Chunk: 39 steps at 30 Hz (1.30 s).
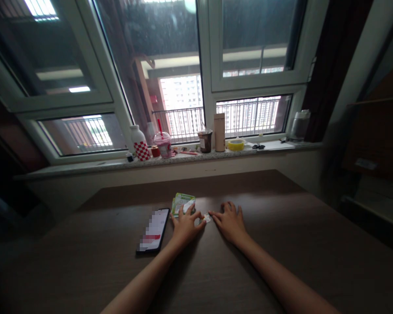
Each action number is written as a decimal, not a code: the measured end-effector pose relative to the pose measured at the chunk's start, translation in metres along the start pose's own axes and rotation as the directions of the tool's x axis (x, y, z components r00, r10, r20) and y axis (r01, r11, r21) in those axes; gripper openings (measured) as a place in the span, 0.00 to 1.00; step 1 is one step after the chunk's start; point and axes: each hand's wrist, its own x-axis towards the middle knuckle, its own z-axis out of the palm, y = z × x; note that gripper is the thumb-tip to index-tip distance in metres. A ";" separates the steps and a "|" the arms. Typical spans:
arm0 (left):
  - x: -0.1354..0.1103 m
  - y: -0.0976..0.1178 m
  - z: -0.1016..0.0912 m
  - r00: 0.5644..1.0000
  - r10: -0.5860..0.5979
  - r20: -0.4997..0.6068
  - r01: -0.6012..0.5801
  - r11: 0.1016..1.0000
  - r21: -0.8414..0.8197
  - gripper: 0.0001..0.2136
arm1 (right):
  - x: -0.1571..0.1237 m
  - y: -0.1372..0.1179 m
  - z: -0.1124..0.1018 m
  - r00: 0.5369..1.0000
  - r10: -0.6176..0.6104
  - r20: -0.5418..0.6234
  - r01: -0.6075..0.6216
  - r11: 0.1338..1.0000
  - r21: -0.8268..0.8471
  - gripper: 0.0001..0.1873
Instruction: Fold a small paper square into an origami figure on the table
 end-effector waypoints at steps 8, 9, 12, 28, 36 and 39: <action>0.001 -0.002 0.004 1.000 0.019 -0.022 -0.019 1.000 -0.018 0.11 | 0.002 0.003 0.006 0.996 0.072 -0.055 -0.074 0.997 -0.018 0.17; 0.001 -0.002 0.004 0.999 0.021 -0.024 -0.022 1.000 -0.019 0.11 | 0.003 0.004 0.006 0.995 0.076 -0.056 -0.077 0.997 -0.016 0.17; 0.000 -0.002 0.004 0.999 0.035 -0.037 -0.036 0.999 -0.024 0.11 | 0.003 0.006 0.008 0.996 0.054 -0.064 -0.055 0.998 -0.004 0.17; 0.001 -0.003 0.000 0.999 0.005 -0.049 -0.011 0.992 -0.124 0.07 | 0.002 0.010 0.009 0.955 -0.250 -0.161 0.277 0.945 0.173 0.13; 0.002 -0.002 -0.003 0.998 0.045 -0.037 -0.050 0.987 -0.150 0.06 | 0.003 0.007 0.007 0.980 -0.181 -0.080 0.193 0.965 0.178 0.14; 0.001 -0.001 -0.004 0.998 0.054 -0.026 -0.057 0.988 -0.142 0.06 | 0.004 0.008 0.009 0.984 -0.168 -0.058 0.176 0.966 0.191 0.14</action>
